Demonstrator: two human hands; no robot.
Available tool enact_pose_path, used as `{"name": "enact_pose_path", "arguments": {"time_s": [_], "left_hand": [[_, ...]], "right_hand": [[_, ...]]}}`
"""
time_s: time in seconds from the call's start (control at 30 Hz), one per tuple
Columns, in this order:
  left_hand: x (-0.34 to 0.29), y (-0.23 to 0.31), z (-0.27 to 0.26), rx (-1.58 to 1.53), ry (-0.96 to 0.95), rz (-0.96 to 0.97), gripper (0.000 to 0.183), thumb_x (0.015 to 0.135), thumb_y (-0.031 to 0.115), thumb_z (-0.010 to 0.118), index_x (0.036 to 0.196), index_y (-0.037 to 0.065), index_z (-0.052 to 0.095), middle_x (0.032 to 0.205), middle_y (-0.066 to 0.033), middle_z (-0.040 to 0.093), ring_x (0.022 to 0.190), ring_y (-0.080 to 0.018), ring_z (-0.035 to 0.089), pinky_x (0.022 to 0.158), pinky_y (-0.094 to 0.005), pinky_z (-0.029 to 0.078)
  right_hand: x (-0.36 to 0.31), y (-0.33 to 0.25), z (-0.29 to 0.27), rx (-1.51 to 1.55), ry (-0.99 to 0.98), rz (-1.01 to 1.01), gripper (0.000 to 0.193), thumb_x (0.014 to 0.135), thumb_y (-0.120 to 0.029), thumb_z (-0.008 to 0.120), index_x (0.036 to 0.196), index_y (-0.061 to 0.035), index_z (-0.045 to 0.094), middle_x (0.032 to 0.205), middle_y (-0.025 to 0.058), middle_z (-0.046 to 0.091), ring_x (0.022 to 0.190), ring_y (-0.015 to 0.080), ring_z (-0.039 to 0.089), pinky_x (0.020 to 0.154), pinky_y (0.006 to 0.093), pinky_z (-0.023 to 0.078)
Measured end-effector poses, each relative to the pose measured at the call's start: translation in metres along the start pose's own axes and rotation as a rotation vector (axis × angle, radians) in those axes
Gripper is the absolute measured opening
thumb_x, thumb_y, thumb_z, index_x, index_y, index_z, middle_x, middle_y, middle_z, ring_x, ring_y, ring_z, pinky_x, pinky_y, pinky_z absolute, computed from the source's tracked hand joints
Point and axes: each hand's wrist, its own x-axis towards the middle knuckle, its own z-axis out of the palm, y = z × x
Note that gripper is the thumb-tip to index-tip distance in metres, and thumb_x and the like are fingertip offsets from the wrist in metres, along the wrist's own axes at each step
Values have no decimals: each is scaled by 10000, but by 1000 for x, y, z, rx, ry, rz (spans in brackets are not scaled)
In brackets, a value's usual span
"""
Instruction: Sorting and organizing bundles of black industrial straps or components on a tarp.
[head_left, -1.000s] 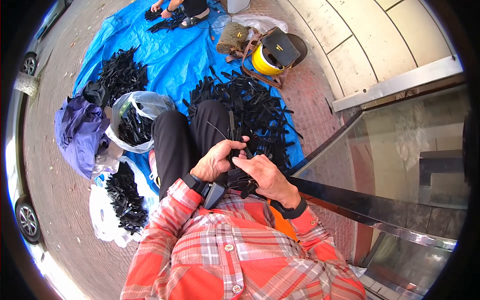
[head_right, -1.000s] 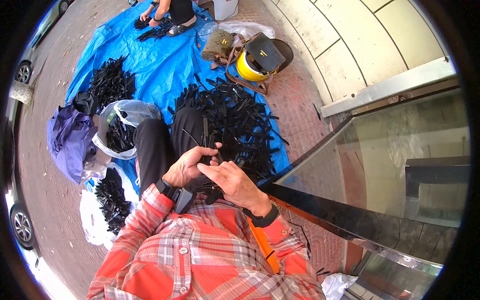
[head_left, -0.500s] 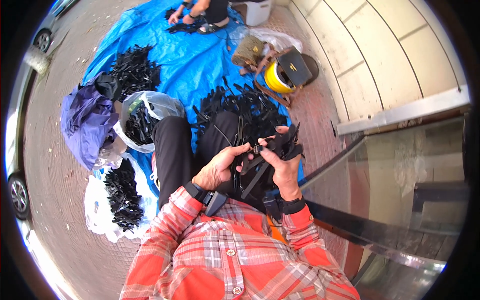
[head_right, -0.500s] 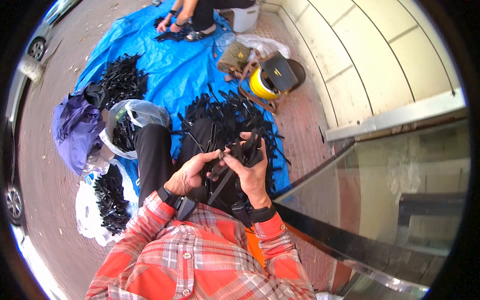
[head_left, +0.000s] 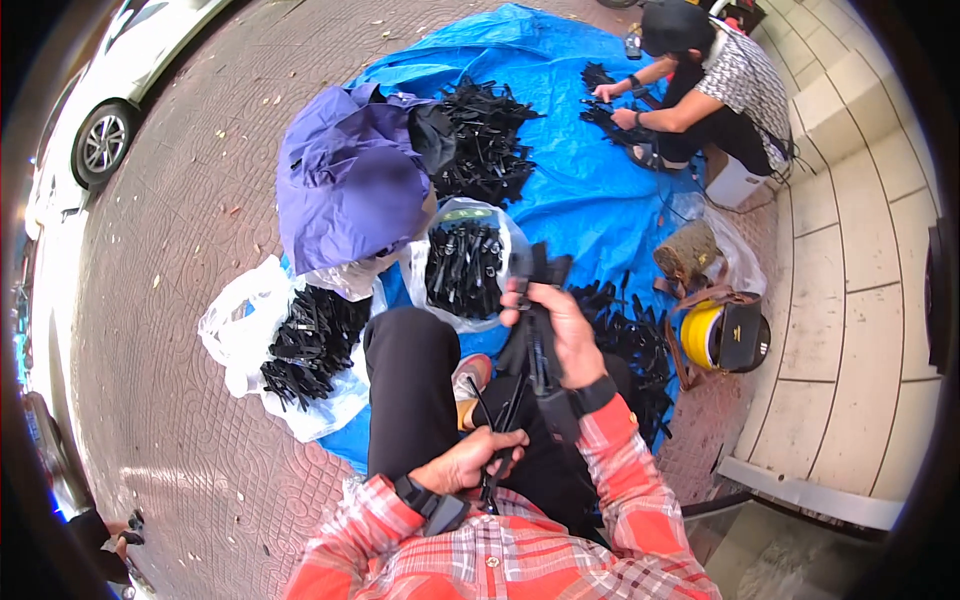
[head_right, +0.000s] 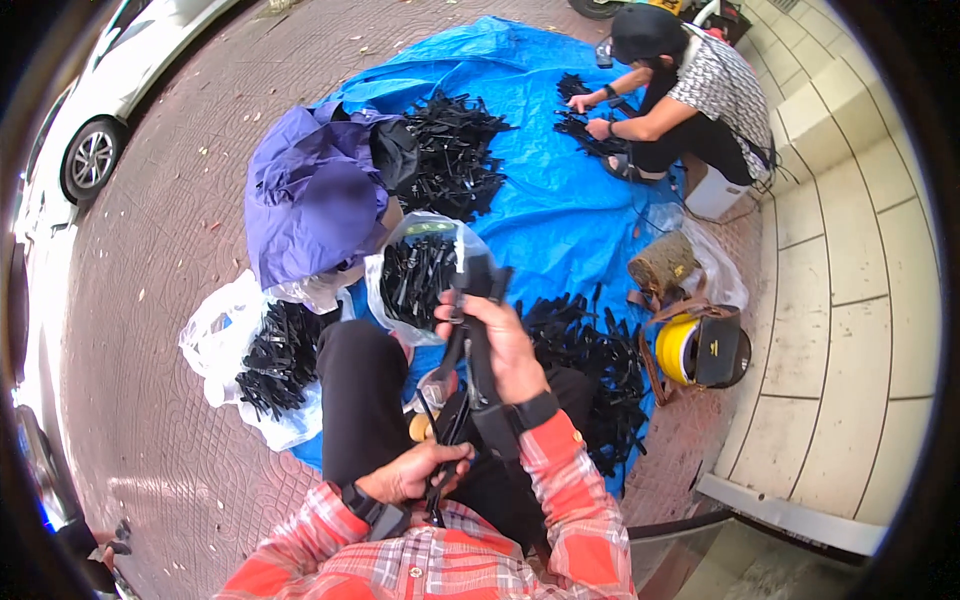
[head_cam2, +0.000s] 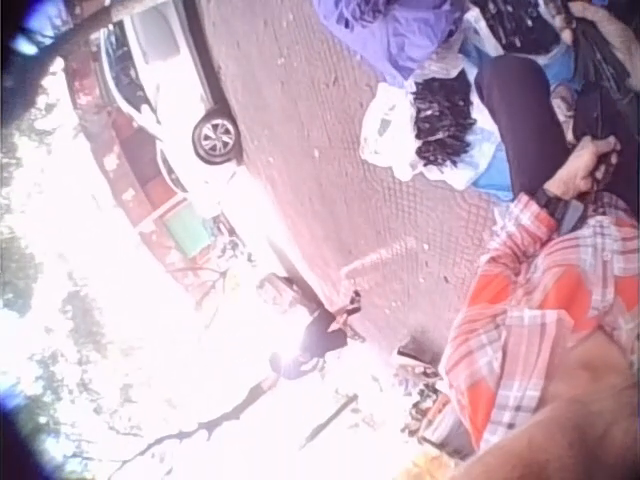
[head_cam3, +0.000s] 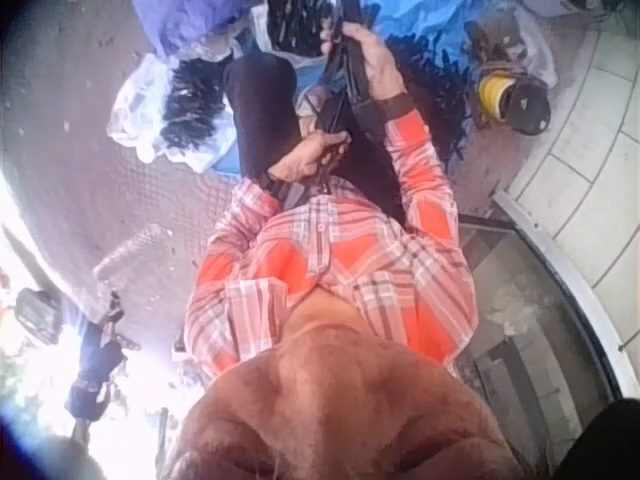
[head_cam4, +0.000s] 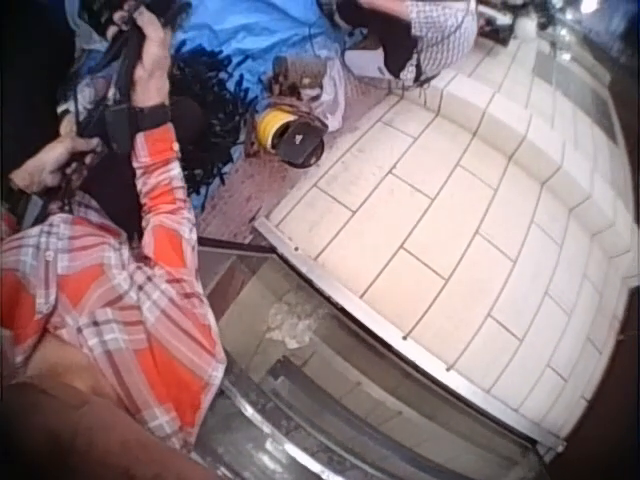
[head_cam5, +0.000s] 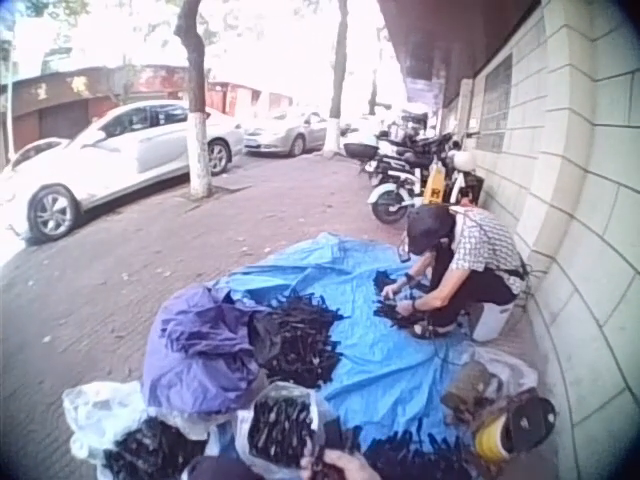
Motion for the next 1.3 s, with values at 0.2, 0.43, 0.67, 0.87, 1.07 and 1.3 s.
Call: {"name": "enact_pose_path", "arguments": {"time_s": [0.2,0.43,0.67,0.87,1.07,1.3], "left_hand": [[6,19,-12,-5,138,122,172,912,236,586,903,64,591,647,21,565,415,-41,391,371,-192,265],[-1,44,-8,10,229,114,240,927,252,558,778,67,595,599,28,520,441,-47,378,408,-210,264],[-1,31,-10,114,228,86,304,922,256,565,686,66,589,560,27,506,432,-55,378,413,-215,265],[0,29,3,21,89,146,158,919,195,563,1017,73,580,726,-3,578,476,-49,411,407,-188,284],[4,25,24,69,-177,167,383,878,80,584,1239,-3,486,856,-58,608,515,-55,411,444,-182,315],[21,-9,71,427,-311,79,156,862,109,643,985,19,607,731,-38,623,470,-44,401,407,-184,290]], "right_hand": [[161,65,-26,-91,350,-23,166,829,-23,608,964,69,583,805,158,639,650,239,648,585,374,570],[276,104,-84,-824,894,-376,613,622,-111,818,1110,33,475,1008,143,600,906,242,590,817,353,479],[244,93,-47,-1246,606,-89,764,675,-205,764,1292,75,410,1217,251,536,1161,325,519,965,345,408],[147,15,-45,-770,-26,41,466,808,-190,694,1169,44,515,1005,127,609,910,171,606,773,322,522],[-48,-73,2,-1044,80,-351,272,909,-123,578,1141,17,549,971,84,636,895,154,610,776,282,509],[-238,44,-41,-613,542,-401,260,916,-229,587,993,18,601,823,60,630,724,126,617,650,255,508]]}}
